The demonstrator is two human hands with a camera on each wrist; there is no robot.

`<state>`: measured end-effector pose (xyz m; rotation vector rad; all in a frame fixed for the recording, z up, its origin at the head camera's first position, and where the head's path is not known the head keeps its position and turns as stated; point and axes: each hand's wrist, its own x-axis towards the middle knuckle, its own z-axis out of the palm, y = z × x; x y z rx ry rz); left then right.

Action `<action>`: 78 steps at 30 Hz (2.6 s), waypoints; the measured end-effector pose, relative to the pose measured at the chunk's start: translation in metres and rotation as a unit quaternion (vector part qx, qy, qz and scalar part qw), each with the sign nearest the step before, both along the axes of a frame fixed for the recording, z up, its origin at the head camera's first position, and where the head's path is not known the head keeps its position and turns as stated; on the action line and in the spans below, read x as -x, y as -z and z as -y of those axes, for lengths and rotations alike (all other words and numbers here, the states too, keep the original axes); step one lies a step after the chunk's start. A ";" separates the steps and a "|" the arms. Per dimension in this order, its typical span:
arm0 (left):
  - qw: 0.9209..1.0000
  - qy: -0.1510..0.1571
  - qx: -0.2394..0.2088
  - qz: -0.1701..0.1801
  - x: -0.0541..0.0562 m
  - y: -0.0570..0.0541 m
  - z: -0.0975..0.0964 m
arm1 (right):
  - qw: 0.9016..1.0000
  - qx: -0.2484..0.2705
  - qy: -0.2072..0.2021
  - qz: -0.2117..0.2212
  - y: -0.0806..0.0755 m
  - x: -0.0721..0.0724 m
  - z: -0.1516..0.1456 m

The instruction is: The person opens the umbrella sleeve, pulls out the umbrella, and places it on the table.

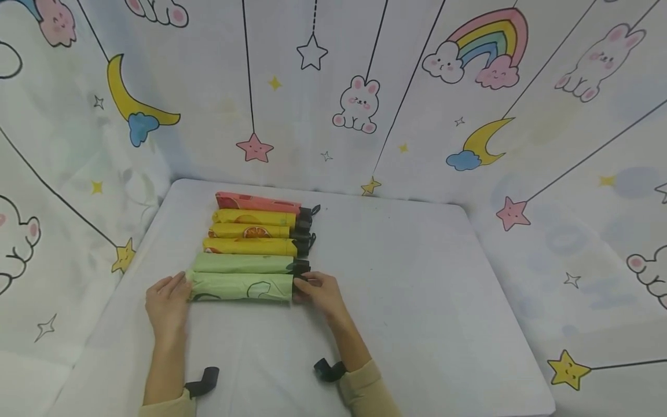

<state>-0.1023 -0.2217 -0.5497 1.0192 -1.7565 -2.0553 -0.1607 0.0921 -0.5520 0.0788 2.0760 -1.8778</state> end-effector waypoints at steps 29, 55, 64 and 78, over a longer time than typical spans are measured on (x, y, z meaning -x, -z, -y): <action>0.961 -0.163 -0.194 -0.108 0.001 -0.009 -0.005 | 0.996 0.087 0.021 0.009 -0.008 0.001 -0.004; 0.963 -0.177 -0.154 -0.131 0.002 -0.004 -0.006 | 0.996 0.071 0.053 0.014 -0.012 0.000 -0.004; 0.962 -0.181 -0.158 -0.132 0.002 -0.005 -0.007 | 0.994 0.089 0.060 0.025 -0.009 0.000 -0.006; 0.955 -0.182 -0.177 -0.155 0.003 -0.006 -0.008 | 0.993 0.085 0.076 0.026 -0.011 -0.002 -0.011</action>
